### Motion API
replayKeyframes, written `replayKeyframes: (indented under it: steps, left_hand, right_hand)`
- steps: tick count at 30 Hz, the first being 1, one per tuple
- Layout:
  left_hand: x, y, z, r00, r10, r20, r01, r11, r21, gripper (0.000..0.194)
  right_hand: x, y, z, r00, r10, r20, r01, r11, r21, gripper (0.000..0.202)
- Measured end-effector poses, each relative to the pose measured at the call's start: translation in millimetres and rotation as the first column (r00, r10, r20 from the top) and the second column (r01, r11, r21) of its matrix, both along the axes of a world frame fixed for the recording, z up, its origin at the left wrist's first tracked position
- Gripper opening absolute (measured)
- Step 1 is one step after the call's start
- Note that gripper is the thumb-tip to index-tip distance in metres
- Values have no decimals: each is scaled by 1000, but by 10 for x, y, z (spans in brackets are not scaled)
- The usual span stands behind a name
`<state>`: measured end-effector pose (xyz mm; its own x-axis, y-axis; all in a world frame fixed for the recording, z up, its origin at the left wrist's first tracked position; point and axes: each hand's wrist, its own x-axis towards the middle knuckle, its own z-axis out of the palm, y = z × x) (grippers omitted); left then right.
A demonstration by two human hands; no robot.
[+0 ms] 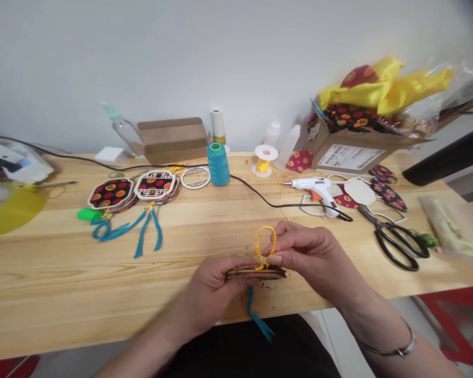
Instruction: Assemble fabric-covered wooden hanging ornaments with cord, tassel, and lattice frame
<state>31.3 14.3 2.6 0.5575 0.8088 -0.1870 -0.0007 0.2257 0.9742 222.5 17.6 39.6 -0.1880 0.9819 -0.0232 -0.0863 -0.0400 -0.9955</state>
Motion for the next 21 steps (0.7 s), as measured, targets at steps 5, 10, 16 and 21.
replayKeyframes:
  steps: [5, 10, 16, 21]
  left_hand:
    - [5, 7, 17, 1000, -1, 16, 1, 999, 41, 26]
    - [10, -6, 20, 998, 37, 43, -37, 999, -3, 26]
    - [4, -2, -4, 1000, 12, 4, -12, 1000, -12, 27]
    - [0, -2, -13, 999, 29, 17, -29, 999, 20, 31]
  right_hand:
    - [9, -13, -34, 1000, 6, 5, -6, 1000, 25, 6]
    - [18, -21, -49, 1000, 12, 11, -12, 1000, 15, 3]
    - [-1, -18, -29, 999, -28, 22, 27, 998, 48, 1]
    - [-9, -14, -47, 998, -45, 44, 41, 995, 88, 1]
